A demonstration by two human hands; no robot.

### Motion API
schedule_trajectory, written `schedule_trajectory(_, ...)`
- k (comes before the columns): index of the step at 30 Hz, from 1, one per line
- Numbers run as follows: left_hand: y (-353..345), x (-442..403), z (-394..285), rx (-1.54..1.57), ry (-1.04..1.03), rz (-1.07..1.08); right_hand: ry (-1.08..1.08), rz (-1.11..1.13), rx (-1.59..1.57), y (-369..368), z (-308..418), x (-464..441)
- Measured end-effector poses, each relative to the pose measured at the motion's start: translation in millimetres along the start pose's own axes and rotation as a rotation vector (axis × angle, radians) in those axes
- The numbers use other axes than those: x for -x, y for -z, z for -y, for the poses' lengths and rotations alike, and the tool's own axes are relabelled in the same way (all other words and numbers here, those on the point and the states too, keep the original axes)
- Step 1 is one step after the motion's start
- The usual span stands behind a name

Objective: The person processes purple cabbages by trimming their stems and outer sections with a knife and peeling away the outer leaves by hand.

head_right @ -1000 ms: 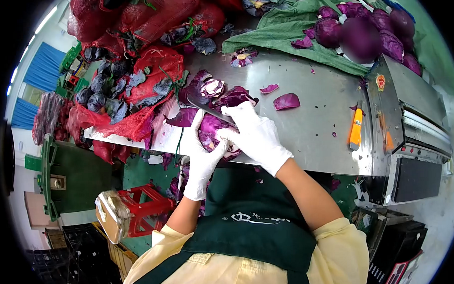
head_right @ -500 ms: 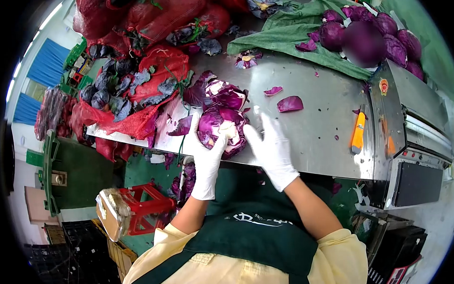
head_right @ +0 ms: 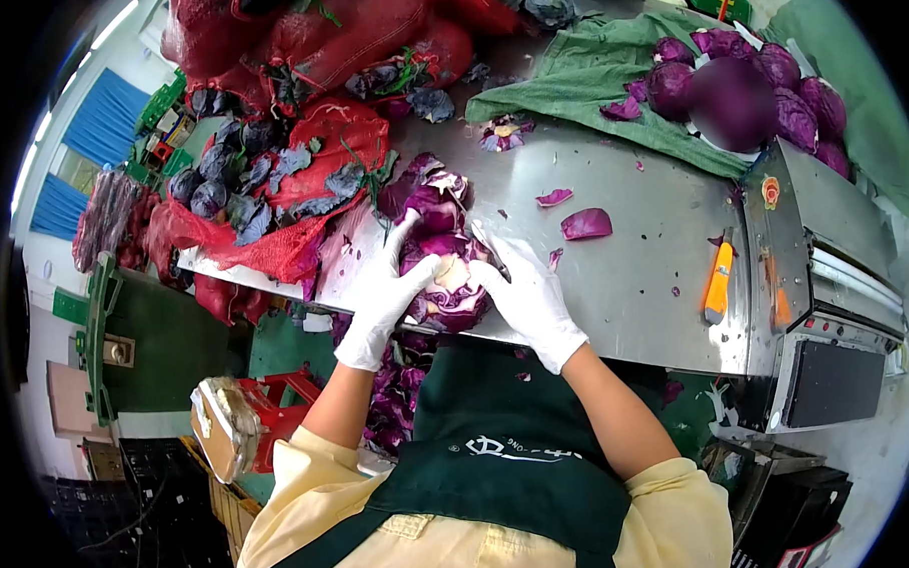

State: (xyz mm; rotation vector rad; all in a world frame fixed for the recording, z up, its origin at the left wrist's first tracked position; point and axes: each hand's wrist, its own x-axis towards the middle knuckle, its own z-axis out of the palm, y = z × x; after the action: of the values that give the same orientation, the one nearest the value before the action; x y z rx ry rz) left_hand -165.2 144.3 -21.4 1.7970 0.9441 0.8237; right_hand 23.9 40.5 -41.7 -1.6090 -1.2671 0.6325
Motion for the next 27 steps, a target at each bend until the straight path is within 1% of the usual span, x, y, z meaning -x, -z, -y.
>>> schedule_trajectory(2, -4.6, 3.7, 2.9, 0.021, -0.016, -0.005, -0.106, -0.022, 0.044, -4.6, -11.2, 6.7)
schedule_trajectory(4, -7.5, 6.4, 1.2, 0.259, 0.071, -0.081, -0.051, 0.010, 0.026, -10.4, -15.6, 8.4)
schedule_trajectory(5, -11.2, 7.2, 2.7, 0.260, 0.071, -0.081, -0.032, 0.021, 0.020, -11.8, -17.2, 7.6)
schedule_trajectory(7, -25.6, 7.5, 9.8, 0.456, 0.136, -0.203, 0.220, -0.130, 0.165, -1.6, -5.0, -5.2)
schedule_trajectory(8, -33.6, 5.3, 17.9, 0.434, 0.108, -0.245, 0.205, -0.111, 0.199, 5.6, 1.6, -9.6)
schedule_trajectory(9, -35.1, 4.6, 11.4, 0.275, 0.103, -0.239, 0.202, -0.105, 0.204, 10.3, 1.5, -10.7)
schedule_trajectory(11, -28.4, -3.7, 13.1, 0.388, 0.166, -0.198, 0.229, -0.042, 0.274, 20.3, 0.0, -15.5)
schedule_trajectory(13, -21.5, -13.5, 19.5, 0.440, 0.206, -0.150, 0.259, -0.044, 0.282, 21.0, -0.6, -10.9)
schedule_trajectory(14, -21.5, -14.4, 21.6, 0.511, 0.245, -0.168, 0.272, -0.045, 0.218, 21.4, -0.6, -8.6)
schedule_trajectory(15, -21.3, -16.4, 7.0, 0.582, 0.283, -0.189, 0.286, -0.045, 0.152, 21.7, -0.8, -6.7)
schedule_trajectory(16, -22.9, -20.1, 9.4, 0.731, 0.319, -0.238, 0.289, -0.038, 0.148, 20.6, -2.0, -4.7)
schedule_trajectory(17, -25.3, -21.3, 4.7, 0.718, 0.241, -0.258, 0.258, -0.044, 0.138, 18.8, -3.7, -2.5)
schedule_trajectory(19, -19.4, -29.2, 10.8, 0.554, 0.162, -0.193, 0.219, -0.048, 0.122, 14.1, -5.5, 0.9)
schedule_trajectory(20, -15.9, -31.4, 11.8, 0.427, 0.205, -0.188, 0.239, -0.062, 0.085, 12.2, -5.0, -0.1)
schedule_trajectory(21, -15.5, -32.9, 13.2, 0.426, 0.202, -0.190, 0.262, -0.080, 0.050, 10.5, -4.3, -1.7)
schedule_trajectory(23, -15.4, -35.7, 16.2, 0.670, 0.273, -0.200, 0.252, -0.073, 0.009, 5.7, -6.9, -3.8)
schedule_trajectory(24, -12.9, -36.5, 13.2, 0.752, 0.369, -0.201, 0.242, -0.074, 0.009, 3.9, -8.2, -5.8)
schedule_trajectory(25, -9.7, -42.3, 27.0, 0.748, 0.360, -0.201, 0.229, -0.074, 0.007, 2.9, -7.7, -6.6)
schedule_trajectory(26, -6.1, -52.4, 54.6, 0.592, 0.496, -0.267, 0.217, -0.071, 0.014, 4.8, -0.2, -6.0)
schedule_trajectory(27, -3.3, -56.5, 49.9, 0.433, 0.628, -0.332, 0.221, -0.076, 0.009, 5.3, 1.9, -5.1)
